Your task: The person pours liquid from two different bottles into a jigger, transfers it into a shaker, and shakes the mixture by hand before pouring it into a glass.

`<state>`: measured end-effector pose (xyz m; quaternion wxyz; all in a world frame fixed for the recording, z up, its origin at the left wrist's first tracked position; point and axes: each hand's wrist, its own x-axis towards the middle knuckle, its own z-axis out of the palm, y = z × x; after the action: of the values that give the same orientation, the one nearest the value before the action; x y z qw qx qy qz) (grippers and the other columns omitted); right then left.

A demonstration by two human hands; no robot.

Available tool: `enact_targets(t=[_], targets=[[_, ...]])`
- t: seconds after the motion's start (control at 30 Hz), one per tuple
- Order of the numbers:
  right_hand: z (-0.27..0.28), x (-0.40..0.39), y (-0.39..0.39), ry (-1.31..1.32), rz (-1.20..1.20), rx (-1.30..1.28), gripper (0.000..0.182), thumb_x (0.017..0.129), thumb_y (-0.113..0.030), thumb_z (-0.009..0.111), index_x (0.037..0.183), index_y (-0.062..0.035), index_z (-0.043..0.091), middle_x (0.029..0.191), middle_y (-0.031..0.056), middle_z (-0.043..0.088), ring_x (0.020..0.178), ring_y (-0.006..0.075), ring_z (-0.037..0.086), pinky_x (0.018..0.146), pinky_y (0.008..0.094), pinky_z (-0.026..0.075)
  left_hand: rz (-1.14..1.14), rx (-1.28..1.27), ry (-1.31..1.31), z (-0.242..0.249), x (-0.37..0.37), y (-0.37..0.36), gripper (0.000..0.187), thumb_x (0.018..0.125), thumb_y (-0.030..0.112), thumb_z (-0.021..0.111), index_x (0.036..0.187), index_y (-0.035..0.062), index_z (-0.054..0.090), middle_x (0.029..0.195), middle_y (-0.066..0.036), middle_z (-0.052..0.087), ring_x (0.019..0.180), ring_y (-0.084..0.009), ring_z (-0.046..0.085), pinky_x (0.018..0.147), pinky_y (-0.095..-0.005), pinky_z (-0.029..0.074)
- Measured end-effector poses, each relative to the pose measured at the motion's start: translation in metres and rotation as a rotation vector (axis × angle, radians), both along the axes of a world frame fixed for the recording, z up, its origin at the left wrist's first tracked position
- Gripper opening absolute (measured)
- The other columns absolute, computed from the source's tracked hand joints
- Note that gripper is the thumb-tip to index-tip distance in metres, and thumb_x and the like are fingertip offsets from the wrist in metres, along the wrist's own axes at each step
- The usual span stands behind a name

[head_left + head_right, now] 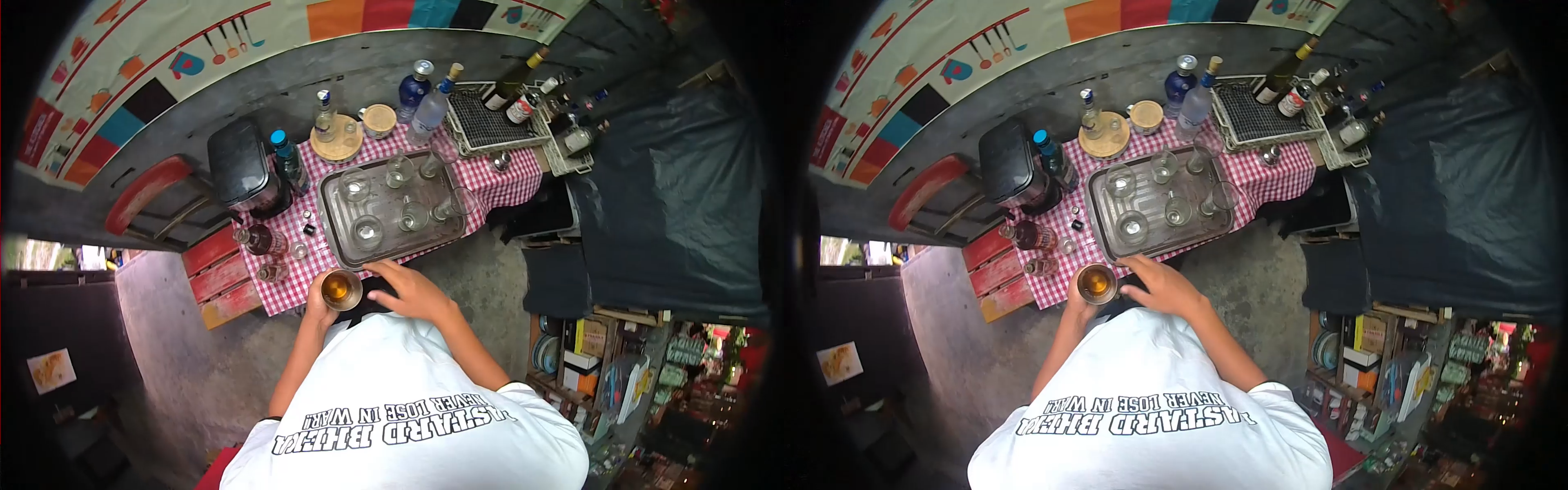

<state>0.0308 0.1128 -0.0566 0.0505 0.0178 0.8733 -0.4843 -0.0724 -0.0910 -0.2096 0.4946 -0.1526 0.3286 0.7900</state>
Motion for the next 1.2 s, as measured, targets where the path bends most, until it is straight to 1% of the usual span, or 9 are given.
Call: enact_targets(t=[0.03,0.17,0.33,0.5,0.73,0.8,0.87,0.9,1.2], targets=[[0.004,0.004,-0.001,0.093,-0.129,-0.013,0.035,0.09,-0.011,0.063,0.124,-0.0018,0.058,0.112,0.0147,0.063,0.098,0.0292,0.066,0.085,0.0367,0.052,0.013,0.002,-0.013,0.001,-0.002,0.005,0.033,0.098,0.031,0.046,0.105,0.0029,0.063,0.1,-0.012,0.069,0.093,-0.0223,0.068,0.083,-0.0379,0.057],[0.003,0.019,0.021,0.169,-0.325,0.068,0.022,0.087,-0.002,0.059,0.109,-0.0023,0.064,0.094,0.0149,0.065,0.09,0.0336,0.065,0.077,0.0409,0.052,0.01,-0.046,0.006,0.029,-0.009,0.034,0.035,0.098,0.031,0.044,0.106,0.003,0.063,0.102,-0.012,0.069,0.094,-0.0236,0.068,0.084,-0.0393,0.057],[-0.008,0.034,0.08,0.207,-0.482,0.05,0.03,0.082,0.008,0.05,0.105,-0.0007,0.067,0.087,0.0145,0.069,0.081,0.0269,0.071,0.077,0.0351,0.056,0.066,-0.045,-0.027,0.033,-0.016,0.066,0.037,0.1,0.035,0.042,0.111,0.0052,0.062,0.105,-0.012,0.068,0.096,-0.0266,0.068,0.079,-0.0434,0.059],[-0.01,0.047,0.183,0.102,-0.556,0.067,0.027,0.092,0.003,0.048,0.112,0.0003,0.065,0.101,0.0193,0.072,0.09,0.0267,0.072,0.081,0.0336,0.056,0.155,-0.049,0.016,0.068,-0.011,0.115,0.037,0.099,0.036,0.045,0.111,0.0055,0.062,0.106,-0.011,0.068,0.095,-0.0253,0.068,0.082,-0.0419,0.06],[-0.064,0.06,0.356,-0.003,-0.553,0.137,0.044,0.088,0.002,0.054,0.131,-0.0048,0.053,0.117,0.0187,0.066,0.106,0.0281,0.067,0.085,0.0341,0.054,0.423,-0.094,0.012,0.064,0.023,0.195,0.036,0.097,0.038,0.049,0.11,0.0069,0.063,0.103,-0.008,0.069,0.095,-0.023,0.068,0.083,-0.0415,0.059],[-0.1,0.063,0.406,-0.13,-0.503,0.111,0.053,0.087,-0.005,0.061,0.138,-0.0049,0.045,0.128,0.02,0.059,0.117,0.0301,0.061,0.094,0.0367,0.051,0.473,-0.058,-0.07,0.072,0.035,0.22,0.041,0.095,0.038,0.044,0.108,0.0045,0.064,0.099,-0.015,0.069,0.085,-0.0325,0.069,0.063,-0.0433,0.059],[-0.122,0.063,0.44,-0.054,-0.399,0.375,0.062,0.086,-0.013,0.067,0.141,-0.0038,0.04,0.134,0.0215,0.053,0.123,0.0326,0.055,0.102,0.04,0.045,0.527,-0.059,-0.093,0.076,0.05,0.244,0.038,0.094,0.035,0.046,0.107,0.0042,0.064,0.097,-0.016,0.069,0.084,-0.0329,0.068,0.062,-0.0406,0.058],[-0.132,0.06,0.457,-0.139,-0.39,0.315,0.072,0.083,-0.018,0.072,0.143,-0.0032,0.036,0.139,0.0226,0.047,0.127,0.0348,0.05,0.106,0.0419,0.041,0.546,-0.064,-0.097,0.083,0.059,0.255,0.038,0.094,0.036,0.047,0.107,0.0039,0.064,0.096,-0.016,0.069,0.084,-0.0327,0.068,0.063,-0.0399,0.058],[-0.167,0.001,0.499,-0.122,-0.274,0.231,0.06,0.077,-0.021,0.079,0.13,-0.0061,0.056,0.119,0.0161,0.056,0.108,0.0309,0.059,0.092,0.0401,0.05,0.621,-0.097,-0.074,0.097,0.12,0.316,0.044,0.095,0.043,0.047,0.109,0.0052,0.064,0.094,-0.015,0.07,0.082,-0.0316,0.07,0.067,-0.0434,0.06]])
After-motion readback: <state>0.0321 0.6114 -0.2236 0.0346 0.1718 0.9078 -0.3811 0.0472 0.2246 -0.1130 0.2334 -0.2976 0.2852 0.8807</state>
